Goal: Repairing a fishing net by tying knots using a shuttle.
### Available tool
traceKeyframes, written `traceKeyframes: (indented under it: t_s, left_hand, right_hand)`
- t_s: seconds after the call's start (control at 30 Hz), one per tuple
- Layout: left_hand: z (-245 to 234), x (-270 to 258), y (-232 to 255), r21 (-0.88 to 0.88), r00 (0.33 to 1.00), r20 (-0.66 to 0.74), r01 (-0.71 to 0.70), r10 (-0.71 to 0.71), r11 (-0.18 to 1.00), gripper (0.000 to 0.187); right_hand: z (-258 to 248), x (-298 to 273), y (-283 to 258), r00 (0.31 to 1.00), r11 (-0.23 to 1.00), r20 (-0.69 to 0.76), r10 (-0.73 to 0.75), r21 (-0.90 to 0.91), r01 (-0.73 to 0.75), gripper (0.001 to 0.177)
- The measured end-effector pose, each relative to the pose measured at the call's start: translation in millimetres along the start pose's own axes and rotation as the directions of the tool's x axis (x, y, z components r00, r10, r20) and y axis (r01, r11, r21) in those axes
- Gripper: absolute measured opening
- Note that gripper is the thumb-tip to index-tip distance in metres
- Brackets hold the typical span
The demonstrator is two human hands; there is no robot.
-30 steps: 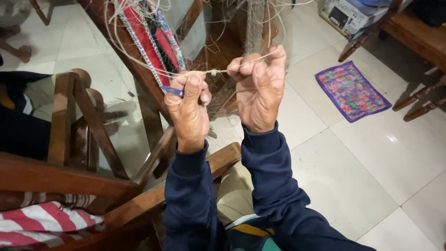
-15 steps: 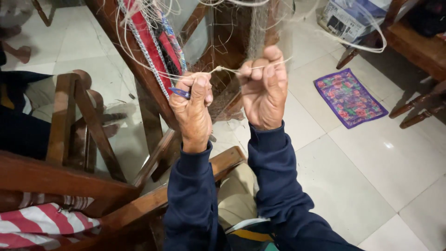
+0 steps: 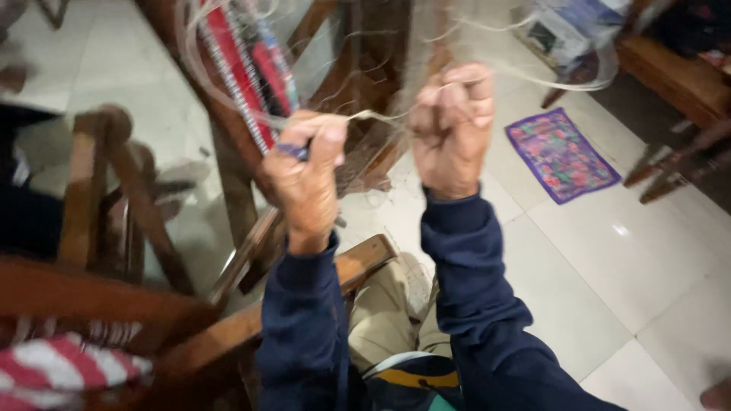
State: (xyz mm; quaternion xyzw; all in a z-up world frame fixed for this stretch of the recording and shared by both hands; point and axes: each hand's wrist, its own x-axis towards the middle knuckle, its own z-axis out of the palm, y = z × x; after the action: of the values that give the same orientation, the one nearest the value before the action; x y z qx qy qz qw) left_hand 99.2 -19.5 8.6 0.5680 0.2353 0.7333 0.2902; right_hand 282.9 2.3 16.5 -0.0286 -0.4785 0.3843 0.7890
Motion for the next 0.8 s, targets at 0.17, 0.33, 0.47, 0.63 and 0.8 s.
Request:
traceKeyframes:
  t_s: [0.17, 0.33, 0.47, 0.63, 0.8]
  left_hand:
    - [-13.8, 5.4, -6.3, -0.040, 1.000, -0.022, -0.021, 0.021, 0.999, 0.030]
    - [-30.5, 9.1, -11.3, -0.174, 0.996, -0.076, 0.022, -0.035, 0.985, 0.021]
    - [-44.6, 9.5, -18.4, -0.244, 0.991, -0.119, 0.029, -0.059, 0.969, 0.018]
    - [-56.2, 9.0, -19.5, -0.315, 0.987, -0.123, 0.063, -0.106, 0.947, 0.019]
    - [-69.2, 8.6, -17.1, -0.331, 0.992, -0.121, -0.013, -0.029, 0.944, 0.017]
  right_hand:
    - [-5.7, -13.0, 26.2, 0.977, 1.000, -0.212, -0.024, -0.022, 0.020, 0.020]
    - [-11.3, -18.5, 21.1, 0.994, 0.999, -0.106, -0.029, 0.026, 0.032, 0.020]
    - [-21.9, -18.6, 13.7, 0.999, 0.992, -0.014, 0.036, 0.120, -0.034, 0.015]
    - [-21.2, -34.9, 7.1, 0.989, 0.951, 0.101, 0.106, 0.280, -0.130, 0.018]
    - [-16.0, -48.4, -2.2, 0.958, 0.947, 0.227, 0.175, 0.228, -0.227, 0.032]
